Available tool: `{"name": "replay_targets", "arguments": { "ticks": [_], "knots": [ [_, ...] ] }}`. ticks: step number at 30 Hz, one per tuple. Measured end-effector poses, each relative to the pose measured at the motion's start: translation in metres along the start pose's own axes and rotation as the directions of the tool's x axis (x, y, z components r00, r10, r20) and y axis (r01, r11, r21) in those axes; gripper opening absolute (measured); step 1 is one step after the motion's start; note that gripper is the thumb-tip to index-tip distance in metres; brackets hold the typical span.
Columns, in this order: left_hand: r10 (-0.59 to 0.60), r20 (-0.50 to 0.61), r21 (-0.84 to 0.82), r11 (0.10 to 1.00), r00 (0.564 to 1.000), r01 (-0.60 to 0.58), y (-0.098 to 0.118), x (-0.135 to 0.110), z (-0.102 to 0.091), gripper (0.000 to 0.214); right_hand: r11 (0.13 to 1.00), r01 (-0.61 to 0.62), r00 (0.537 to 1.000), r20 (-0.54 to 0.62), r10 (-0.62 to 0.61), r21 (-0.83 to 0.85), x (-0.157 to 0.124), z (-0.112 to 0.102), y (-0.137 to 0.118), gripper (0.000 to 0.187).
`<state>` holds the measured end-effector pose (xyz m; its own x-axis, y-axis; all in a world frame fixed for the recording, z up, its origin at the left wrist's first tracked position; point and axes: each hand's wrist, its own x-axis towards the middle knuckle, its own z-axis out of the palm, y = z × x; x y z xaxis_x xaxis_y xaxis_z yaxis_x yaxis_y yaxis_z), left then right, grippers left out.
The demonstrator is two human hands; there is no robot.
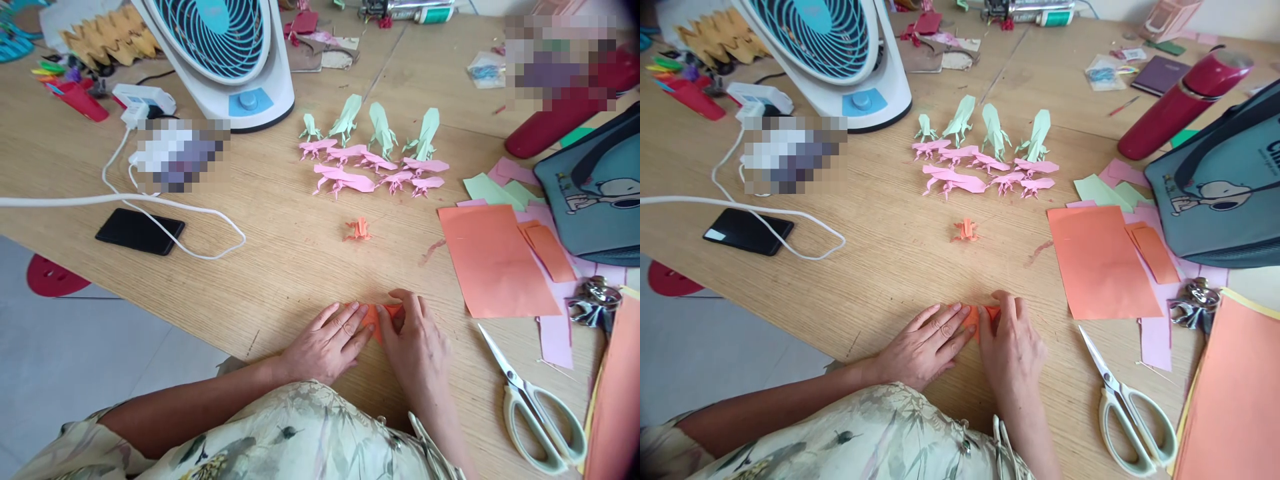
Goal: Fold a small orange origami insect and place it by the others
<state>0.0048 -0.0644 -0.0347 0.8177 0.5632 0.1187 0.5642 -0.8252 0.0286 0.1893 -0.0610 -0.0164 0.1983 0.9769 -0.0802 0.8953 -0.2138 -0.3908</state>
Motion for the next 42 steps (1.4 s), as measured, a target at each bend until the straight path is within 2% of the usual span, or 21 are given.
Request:
{"name": "replay_targets", "arguments": {
  "ticks": [8, 19, 23, 26, 29, 33, 35, 39, 42],
  "knots": [
    [0.007, 0.06, -0.013, 1.0, 0.998, -0.006, 0.002, 0.002, 0.0, 0.055, 0.999, -0.022, 1.0, -0.014, 0.023, 0.027, -0.001, 0.002, -0.002, 0.029],
    [-0.086, 0.116, -0.095, 0.991, 0.99, 0.097, 0.007, 0.0, -0.007, 0.063, 0.998, 0.032, 0.996, -0.079, -0.028, 0.055, -0.003, 0.006, 0.002, 0.035],
    [-0.084, 0.093, -0.175, 0.98, 0.992, 0.099, 0.006, -0.002, -0.011, 0.058, 0.986, 0.094, 0.991, -0.109, -0.079, 0.135, -0.006, 0.01, 0.009, 0.041],
    [-0.126, 0.023, -0.259, 0.957, 0.992, 0.128, 0.005, -0.002, -0.013, 0.052, 0.965, 0.092, 0.992, -0.101, -0.069, 0.244, -0.009, 0.012, 0.013, 0.045],
    [-0.236, -0.073, -0.4, 0.897, 0.969, 0.189, 0.0, 0.002, -0.013, 0.046, 0.933, 0.069, 0.995, -0.097, -0.037, 0.354, -0.012, 0.013, 0.014, 0.046],
    [-0.388, -0.175, -0.55, 0.801, 0.905, 0.237, -0.011, 0.014, -0.009, 0.036, 0.887, 0.039, 0.994, -0.106, 0.011, 0.459, -0.015, 0.013, 0.012, 0.043],
    [-0.409, -0.139, -0.603, 0.757, 0.902, 0.251, -0.017, 0.021, -0.008, 0.031, 0.856, 0.039, 0.994, -0.105, 0.017, 0.515, -0.016, 0.014, 0.011, 0.043],
    [-0.448, 0.015, -0.734, 0.602, 0.894, 0.315, -0.025, 0.034, -0.011, 0.015, 0.758, 0.062, 0.991, -0.132, 0.032, 0.65, -0.019, 0.016, 0.011, 0.041],
    [-0.422, 0.067, -0.772, 0.552, 0.904, 0.315, -0.027, 0.037, -0.014, 0.007, 0.672, 0.091, 0.992, -0.129, 0.007, 0.735, -0.021, 0.015, 0.012, 0.041]
  ]
}}
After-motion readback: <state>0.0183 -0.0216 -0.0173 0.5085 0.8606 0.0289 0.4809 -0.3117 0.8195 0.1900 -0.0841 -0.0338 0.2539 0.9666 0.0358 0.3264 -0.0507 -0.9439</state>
